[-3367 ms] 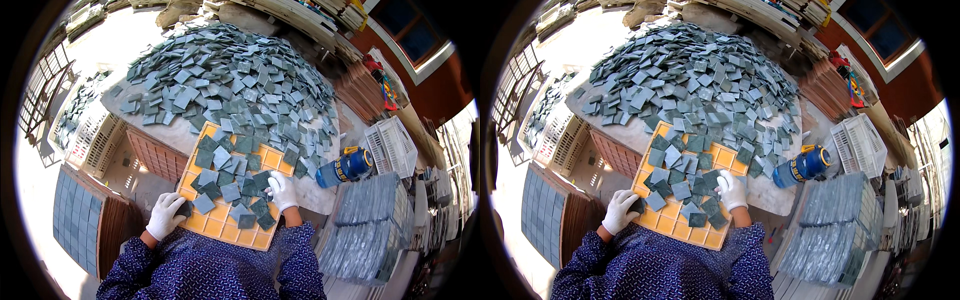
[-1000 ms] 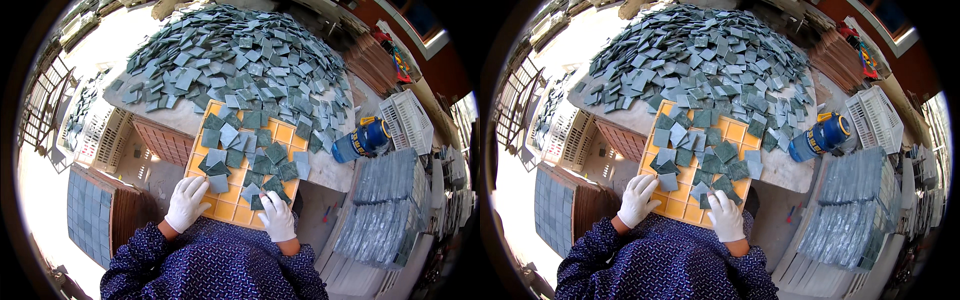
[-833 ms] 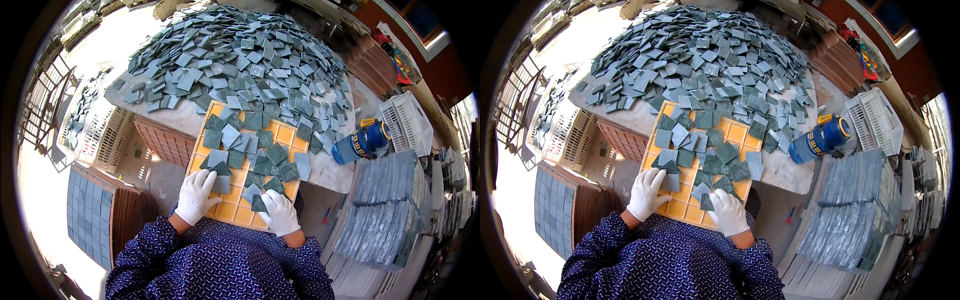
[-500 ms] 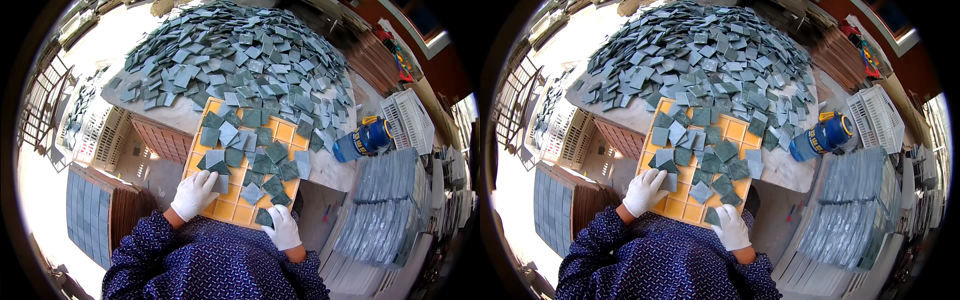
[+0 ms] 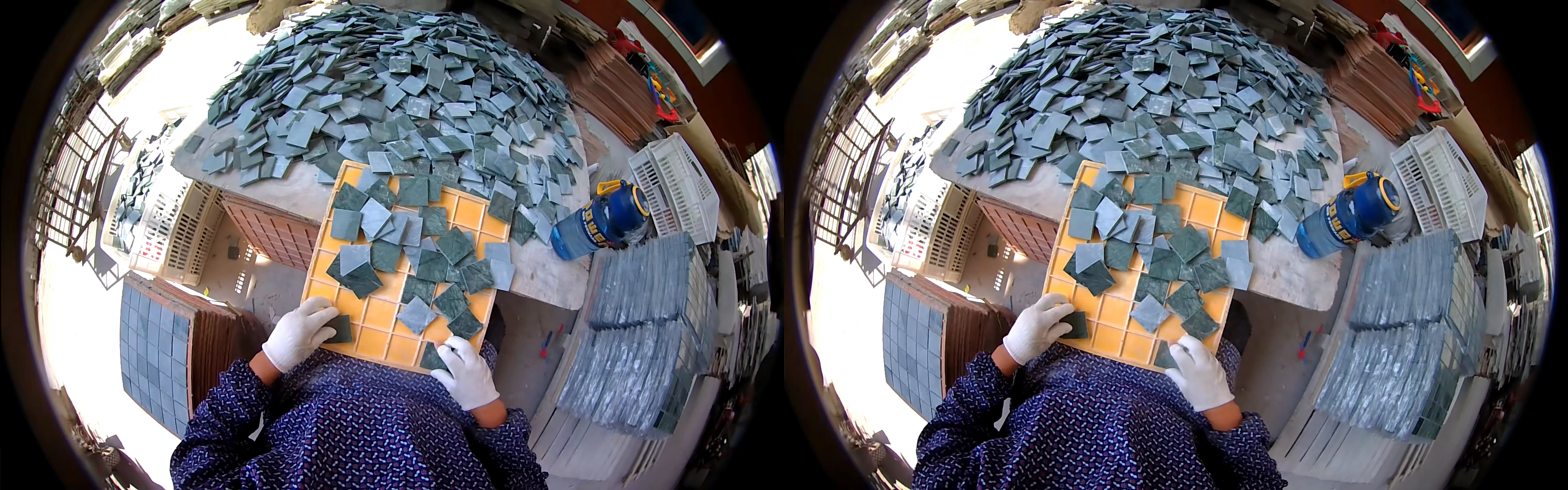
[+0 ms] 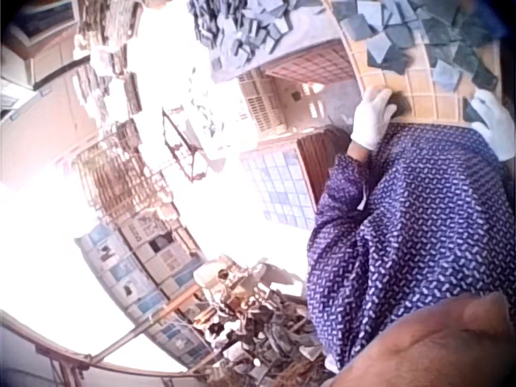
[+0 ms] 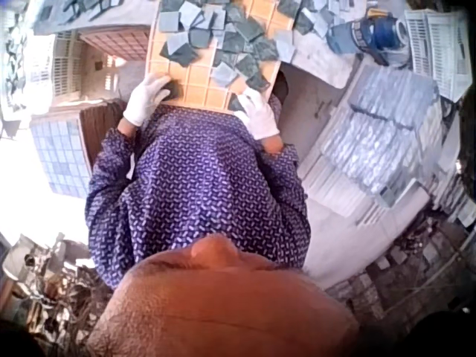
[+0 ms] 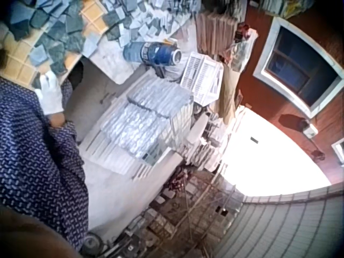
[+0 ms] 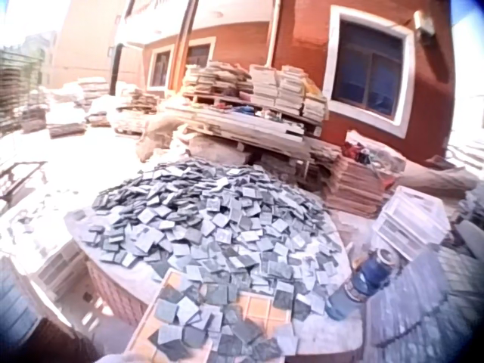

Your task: The person places small green tiles into a grid frame on a workbench, then flips the frame and stacks it with other completed frames. The person repeats the process with a second frame, filling it with tiles and stacking it.

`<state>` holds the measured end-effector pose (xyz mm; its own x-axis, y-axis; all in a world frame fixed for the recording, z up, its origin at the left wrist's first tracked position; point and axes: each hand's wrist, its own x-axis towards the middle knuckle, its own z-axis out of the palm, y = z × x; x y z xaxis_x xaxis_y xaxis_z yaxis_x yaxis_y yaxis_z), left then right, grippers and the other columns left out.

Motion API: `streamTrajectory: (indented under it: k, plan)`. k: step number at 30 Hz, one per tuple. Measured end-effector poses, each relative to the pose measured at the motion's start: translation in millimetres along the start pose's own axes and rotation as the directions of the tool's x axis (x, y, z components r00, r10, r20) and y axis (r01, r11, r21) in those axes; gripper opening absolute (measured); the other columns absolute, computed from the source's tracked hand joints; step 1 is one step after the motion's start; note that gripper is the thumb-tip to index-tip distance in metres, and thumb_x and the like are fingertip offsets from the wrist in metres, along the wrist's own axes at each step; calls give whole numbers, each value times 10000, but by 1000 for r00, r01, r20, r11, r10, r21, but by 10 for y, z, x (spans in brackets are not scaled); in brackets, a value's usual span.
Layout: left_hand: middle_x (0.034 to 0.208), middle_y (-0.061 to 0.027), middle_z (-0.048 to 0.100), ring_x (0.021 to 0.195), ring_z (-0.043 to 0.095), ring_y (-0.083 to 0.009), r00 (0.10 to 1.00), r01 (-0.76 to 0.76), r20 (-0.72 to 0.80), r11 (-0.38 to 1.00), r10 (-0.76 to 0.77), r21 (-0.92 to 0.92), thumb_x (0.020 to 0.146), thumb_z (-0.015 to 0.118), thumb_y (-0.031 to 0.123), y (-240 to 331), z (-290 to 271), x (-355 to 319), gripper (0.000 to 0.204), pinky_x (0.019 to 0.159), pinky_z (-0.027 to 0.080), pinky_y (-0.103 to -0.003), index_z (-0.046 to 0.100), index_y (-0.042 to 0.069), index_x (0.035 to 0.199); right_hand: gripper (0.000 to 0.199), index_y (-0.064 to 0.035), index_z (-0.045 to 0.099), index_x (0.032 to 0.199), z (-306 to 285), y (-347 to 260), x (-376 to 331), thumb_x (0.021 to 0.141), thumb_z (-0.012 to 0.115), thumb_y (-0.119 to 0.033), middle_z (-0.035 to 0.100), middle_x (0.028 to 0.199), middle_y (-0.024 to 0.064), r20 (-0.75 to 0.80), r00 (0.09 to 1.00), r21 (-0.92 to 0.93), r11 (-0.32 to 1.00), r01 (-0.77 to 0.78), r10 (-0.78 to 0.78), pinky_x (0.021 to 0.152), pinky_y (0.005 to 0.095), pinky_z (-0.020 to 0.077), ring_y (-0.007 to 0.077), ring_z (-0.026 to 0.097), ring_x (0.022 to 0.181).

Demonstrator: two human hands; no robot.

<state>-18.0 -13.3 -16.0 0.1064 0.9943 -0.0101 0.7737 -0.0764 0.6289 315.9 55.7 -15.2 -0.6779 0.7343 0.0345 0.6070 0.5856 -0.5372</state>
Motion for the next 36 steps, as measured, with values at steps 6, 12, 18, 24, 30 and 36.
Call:
streamTrajectory:
  k: [6, 12, 18, 24, 30, 36]
  plan:
    - [1209, -115, 505, 1000, 588, -314, 997, -72, 14, 970, 70, 234, 724, 736, 236, 152, 66, -100, 522, 829, 507, -401, 560, 47, 1179, 494, -71, 605, 1145, 48, -52, -1, 696, 781, -175, 537, 1132, 112, -31, 998, 9, 998, -60, 61, 803, 393, 510, 282, 607, 934]
    - [1202, -106, 507, 958, 595, -290, 992, -105, 95, 961, 84, 254, 746, 714, 242, 203, 97, -85, 521, 817, 502, -389, 548, 52, 1202, 450, -74, 597, 1141, 61, -106, 60, 736, 754, -194, 535, 1127, 109, 29, 1000, -58, 998, -10, 11, 851, 400, 493, 304, 578, 1016]
    - [1174, -104, 543, 926, 588, -292, 986, -143, -41, 946, 162, 290, 734, 721, 218, 182, 241, -150, 519, 802, 499, -393, 573, 60, 1205, 441, -70, 600, 1123, -30, -275, 255, 746, 755, -239, 563, 1128, 118, -47, 998, -99, 994, -37, 33, 831, 403, 506, 310, 606, 978]
    - [1204, -94, 534, 985, 577, -301, 997, -22, -65, 976, 37, 217, 720, 733, 240, 203, 178, -110, 597, 840, 488, -401, 531, 92, 1262, 509, -62, 571, 1161, 88, -221, 550, 726, 767, -239, 564, 1154, 126, -200, 980, -85, 996, 1, -18, 838, 400, 499, 316, 600, 994]
    - [1233, -118, 522, 1044, 561, -336, 1000, 24, -13, 983, -21, 180, 679, 781, 293, 239, -20, 30, 709, 887, 477, -414, 506, 109, 1305, 593, -80, 552, 1222, 135, -236, 724, 709, 786, -263, 543, 1203, 135, -36, 994, -117, 987, -111, 107, 885, 410, 485, 325, 578, 1053]
    - [1243, -101, 490, 1051, 531, -301, 979, -62, -154, 914, 134, 401, 649, 798, 287, 394, -77, 686, 748, 881, 465, -407, 493, 109, 1308, 324, -68, 593, 1153, 33, -102, 702, 849, 635, -172, 637, 1034, 156, -225, 973, 28, 999, -40, 46, 783, 419, 517, 354, 633, 903]
